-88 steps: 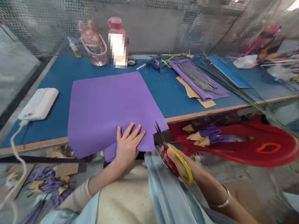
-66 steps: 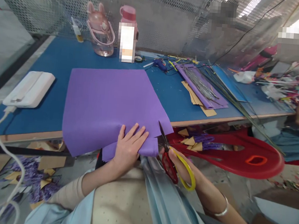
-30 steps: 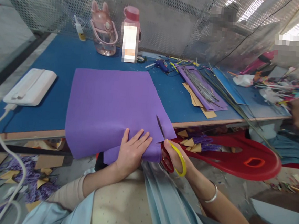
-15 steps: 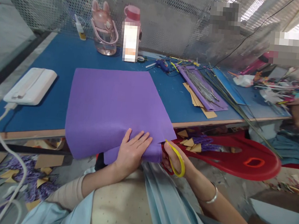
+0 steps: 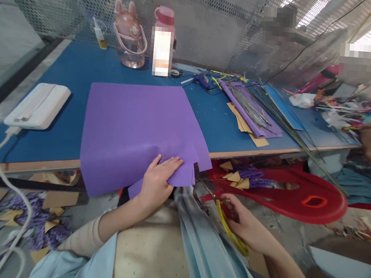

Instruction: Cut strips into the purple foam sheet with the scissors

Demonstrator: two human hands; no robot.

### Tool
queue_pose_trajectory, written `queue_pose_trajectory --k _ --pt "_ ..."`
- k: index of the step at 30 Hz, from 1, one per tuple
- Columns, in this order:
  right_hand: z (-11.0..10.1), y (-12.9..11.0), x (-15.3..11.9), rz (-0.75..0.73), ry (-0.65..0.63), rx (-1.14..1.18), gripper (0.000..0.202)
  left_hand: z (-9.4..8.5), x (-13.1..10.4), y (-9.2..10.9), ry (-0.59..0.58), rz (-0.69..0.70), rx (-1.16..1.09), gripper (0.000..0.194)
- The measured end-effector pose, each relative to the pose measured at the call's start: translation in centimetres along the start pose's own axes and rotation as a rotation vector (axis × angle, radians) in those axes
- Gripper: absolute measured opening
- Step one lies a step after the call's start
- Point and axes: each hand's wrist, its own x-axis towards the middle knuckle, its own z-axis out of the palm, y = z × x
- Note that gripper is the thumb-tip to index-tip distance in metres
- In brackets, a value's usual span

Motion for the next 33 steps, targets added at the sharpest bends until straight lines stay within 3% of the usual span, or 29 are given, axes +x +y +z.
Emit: queue_pose_trajectory --k 4,9,12,15,17,20,23,29,33 --pt "-0.1 0.0 -1.4 -0.038 0.057 0.25 0.061 0.2 -0.1 -0.1 0.034 0.0 0.008 0.065" --pt "2.5 -1.0 1.2 -0.11 0.13 0.611 0.051 0.3 -0.2 -0.3 0.05 0.027 0.03 0.062" --pt "3.2 -3.0 1.4 -0.198 0.168 0.634 0.047 0.3 -0.3 -0.4 0.037 0.051 0.045 0.064" --pt "2.8 -5.0 0.2 -0.368 0.31 0.648 0.048 0.2 -0.3 -0.4 0.023 0.068 0.054 0.064" --pt "2.5 -5.9 -0.1 -0.403 0.371 0.646 0.051 0.3 -0.4 -0.5 0.018 0.069 0.051 0.064" --pt "2.3 -5.7 1.3 -0.208 0.162 0.539 0.051 0.4 -0.5 -0.7 0.038 0.073 0.043 0.061" --pt "2.5 -4.6 3.8 -0.007 -0.026 0.386 0.037 0.4 -0.7 -0.8 0.075 0.101 0.068 0.058" --pt "3.5 -4.0 6.7 0.072 -0.025 0.446 0.037 0.1 -0.9 -0.5 0.026 0.215 0.149 0.062" --pt "3.7 -3.9 7.1 0.079 -0.034 0.458 0.045 -0.1 -0.9 0.0 0.01 0.201 0.213 0.066"
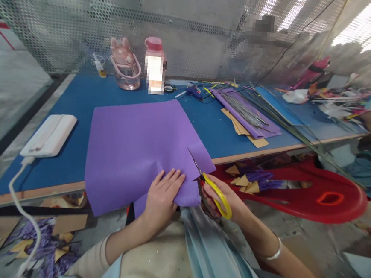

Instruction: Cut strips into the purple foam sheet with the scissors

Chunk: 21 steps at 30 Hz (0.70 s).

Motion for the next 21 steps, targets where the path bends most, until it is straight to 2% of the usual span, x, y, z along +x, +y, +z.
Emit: queue_pose_trajectory --k 5,8,13,21 --pt "-0.7 -0.1 -2.1 0.053 0.011 -0.073 0.045 0.1 0.1 0.0 -0.022 -0.019 0.016 0.066" --pt "-0.7 -0.2 -2.7 0.027 -0.011 -0.054 0.044 0.3 0.1 -0.1 -0.041 -0.035 0.009 0.065" --pt "-0.2 -0.1 -0.9 0.006 -0.01 0.017 0.042 0.3 0.1 -0.1 -0.047 -0.02 -0.007 0.068" --pt "0.4 0.1 1.5 -0.045 0.043 0.113 0.063 -0.2 0.2 0.9 -0.076 0.052 -0.021 0.064"
